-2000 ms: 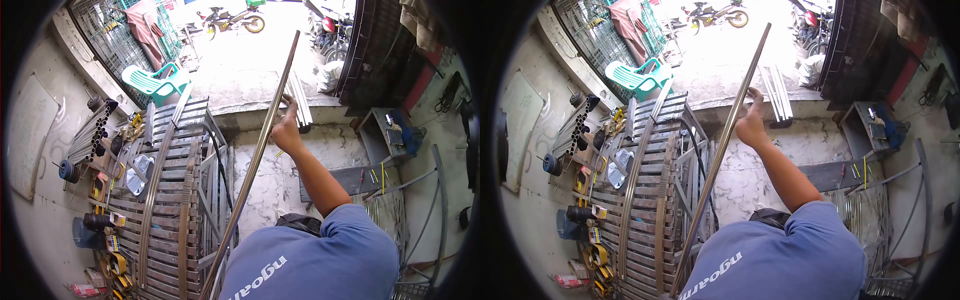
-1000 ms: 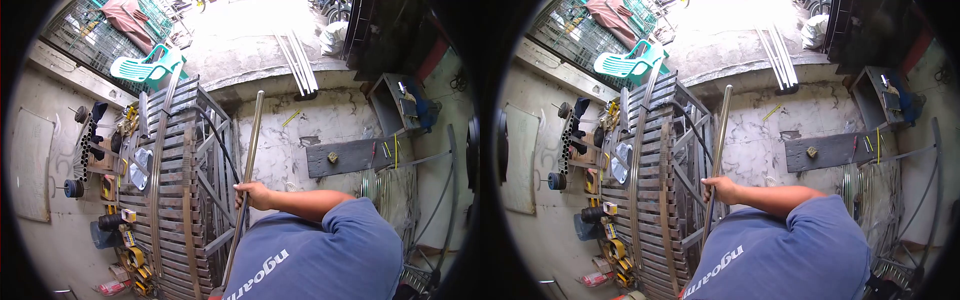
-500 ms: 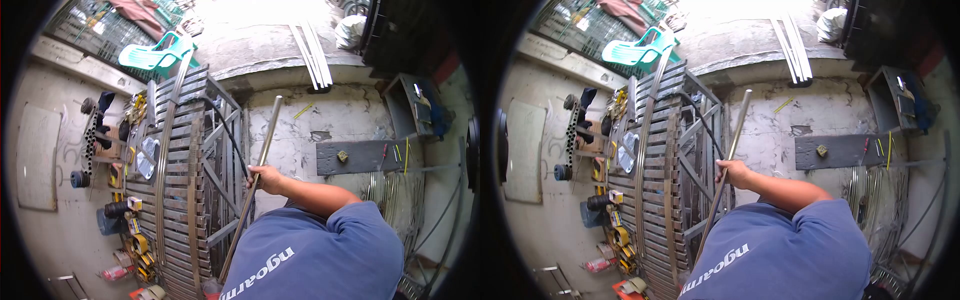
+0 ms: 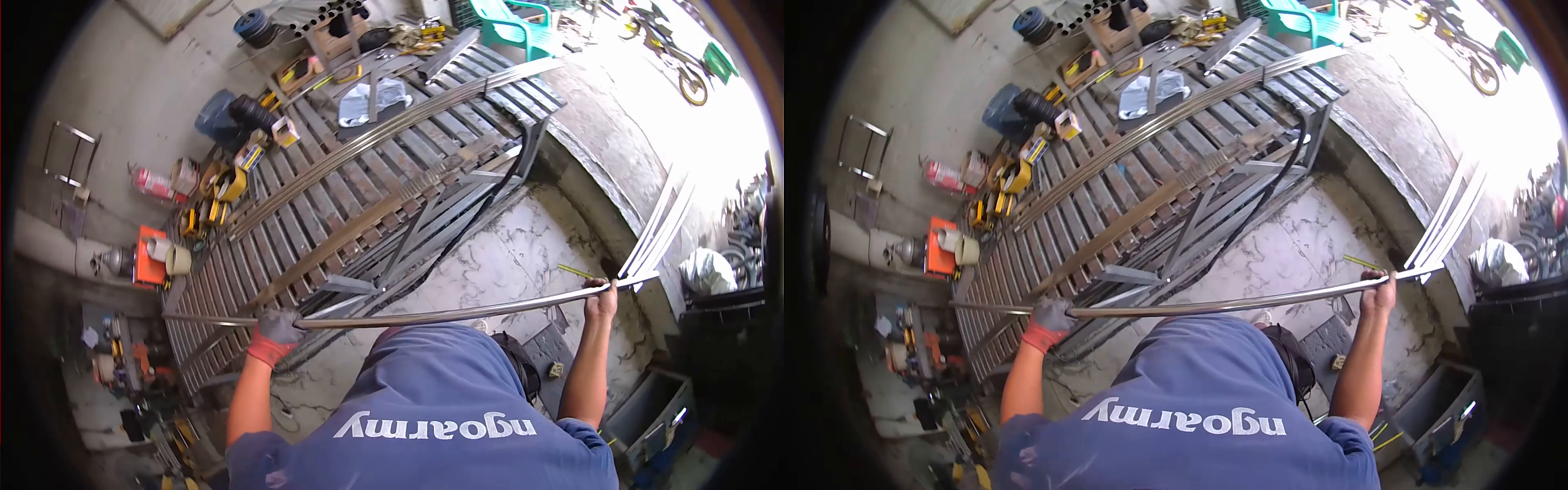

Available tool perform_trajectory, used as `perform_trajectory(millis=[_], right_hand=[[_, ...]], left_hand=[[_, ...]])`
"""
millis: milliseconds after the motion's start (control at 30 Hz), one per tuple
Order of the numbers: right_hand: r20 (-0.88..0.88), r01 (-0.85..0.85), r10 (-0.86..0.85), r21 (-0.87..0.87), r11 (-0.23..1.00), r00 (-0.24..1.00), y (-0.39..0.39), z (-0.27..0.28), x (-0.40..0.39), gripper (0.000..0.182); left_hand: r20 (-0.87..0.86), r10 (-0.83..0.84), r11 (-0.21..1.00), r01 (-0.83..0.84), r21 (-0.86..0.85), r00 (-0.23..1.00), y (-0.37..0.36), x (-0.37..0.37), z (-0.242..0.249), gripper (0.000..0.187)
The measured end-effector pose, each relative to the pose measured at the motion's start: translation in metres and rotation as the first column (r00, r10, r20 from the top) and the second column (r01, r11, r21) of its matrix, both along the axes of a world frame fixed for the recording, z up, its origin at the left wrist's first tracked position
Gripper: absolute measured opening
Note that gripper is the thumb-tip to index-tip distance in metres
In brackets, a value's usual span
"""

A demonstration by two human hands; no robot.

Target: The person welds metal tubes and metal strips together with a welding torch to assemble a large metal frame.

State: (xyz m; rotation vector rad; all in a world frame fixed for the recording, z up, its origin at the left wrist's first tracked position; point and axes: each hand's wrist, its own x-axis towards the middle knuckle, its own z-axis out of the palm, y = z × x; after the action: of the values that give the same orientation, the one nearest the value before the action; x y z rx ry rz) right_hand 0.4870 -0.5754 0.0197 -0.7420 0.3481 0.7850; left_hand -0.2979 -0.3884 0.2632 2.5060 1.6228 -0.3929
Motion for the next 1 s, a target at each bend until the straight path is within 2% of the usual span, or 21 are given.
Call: perform_trajectory(millis=[33, 67, 167, 233, 267, 300, 333, 400, 433, 500, 600, 733, 767, 867, 933, 1000], right_hand=[[0.066, -0.017, 0.018, -0.015, 1.0, 0.998, 0.0, 0.004, 0.01, 0.043], [0.127, -0.094, 0.087, 0.049, 0.994, 0.988, 0.0, 0.014, 0.015, 0.035], [0.133, -0.26, 0.251, 0.057, 0.964, 0.959, 0.04, 0.048, -0.006, 0.024], [0.151, -0.39, 0.374, 0.092, 0.916, 0.915, 0.081, 0.074, -0.041, 0.023], [0.113, -0.353, 0.362, -0.089, 0.931, 0.925, 0.109, 0.105, -0.076, 0.026], [0.108, -0.445, 0.447, -0.04, 0.895, 0.888, 0.128, 0.098, -0.087, 0.033], [0.248, -0.606, 0.593, -0.03, 0.795, 0.766, 0.171, 0.114, -0.122, 0.036], [0.306, -0.663, 0.641, -0.039, 0.747, 0.704, 0.22, 0.143, -0.157, 0.04], [0.365, -0.708, 0.661, -0.007, 0.706, 0.656, 0.242, 0.145, -0.162, 0.051], [0.349, -0.719, 0.675, -0.004, 0.695, 0.65, 0.283, 0.167, -0.173, 0.059], [0.395, -0.732, 0.723, -0.16, 0.662, 0.567, 0.328, 0.195, -0.177, 0.063], [0.431, -0.645, 0.756, -0.402, 0.649, 0.492, 0.356, 0.225, -0.167, 0.052], [0.429, -0.611, 0.735, -0.411, 0.676, 0.525, 0.357, 0.224, -0.159, 0.048], [0.418, -0.487, 0.664, -0.458, 0.744, 0.62, 0.351, 0.218, -0.143, 0.039], [0.398, -0.402, 0.622, -0.508, 0.761, 0.674, 0.341, 0.209, -0.139, 0.037], [0.353, -0.361, 0.6, -0.548, 0.755, 0.718, 0.329, 0.198, -0.137, 0.033]], left_hand=[[0.077, -0.003, 1.0, 0.003, -0.005, 0.997, -0.002, 0.006, -0.001, 0.028], [0.146, -0.035, 0.999, 0.03, 0.033, 0.989, -0.002, 0.009, -0.009, 0.03], [0.271, -0.115, 0.981, 0.066, 0.182, 0.956, -0.005, 0.025, -0.019, 0.039], [0.317, -0.123, 0.974, 0.053, 0.222, 0.94, 0.001, 0.041, -0.023, 0.042], [0.343, -0.145, 0.967, 0.06, 0.248, 0.928, 0.007, 0.046, -0.025, 0.044], [0.332, -0.115, 0.956, 0.013, 0.293, 0.936, 0.01, 0.05, -0.023, 0.042], [0.341, -0.114, 0.942, -0.008, 0.335, 0.933, 0.033, 0.064, -0.025, 0.04], [0.353, -0.127, 0.906, -0.037, 0.422, 0.927, 0.066, 0.083, -0.034, 0.04], [0.367, -0.131, 0.885, -0.059, 0.462, 0.921, 0.083, 0.081, -0.042, 0.041], [0.398, -0.119, 0.857, -0.109, 0.504, 0.91, 0.131, 0.088, -0.049, 0.042], [0.43, -0.103, 0.831, -0.16, 0.532, 0.897, 0.21, 0.099, -0.052, 0.042], [0.479, -0.139, 0.828, -0.163, 0.536, 0.867, 0.323, 0.108, -0.071, 0.041], [0.511, -0.158, 0.83, -0.167, 0.533, 0.845, 0.349, 0.114, -0.071, 0.041], [0.473, -0.069, 0.85, -0.196, 0.489, 0.879, 0.421, 0.12, -0.088, 0.042], [0.465, -0.004, 0.86, -0.234, 0.454, 0.885, 0.461, 0.14, -0.095, 0.044], [0.474, -0.022, 0.845, -0.237, 0.479, 0.88, 0.502, 0.155, -0.122, 0.044]])
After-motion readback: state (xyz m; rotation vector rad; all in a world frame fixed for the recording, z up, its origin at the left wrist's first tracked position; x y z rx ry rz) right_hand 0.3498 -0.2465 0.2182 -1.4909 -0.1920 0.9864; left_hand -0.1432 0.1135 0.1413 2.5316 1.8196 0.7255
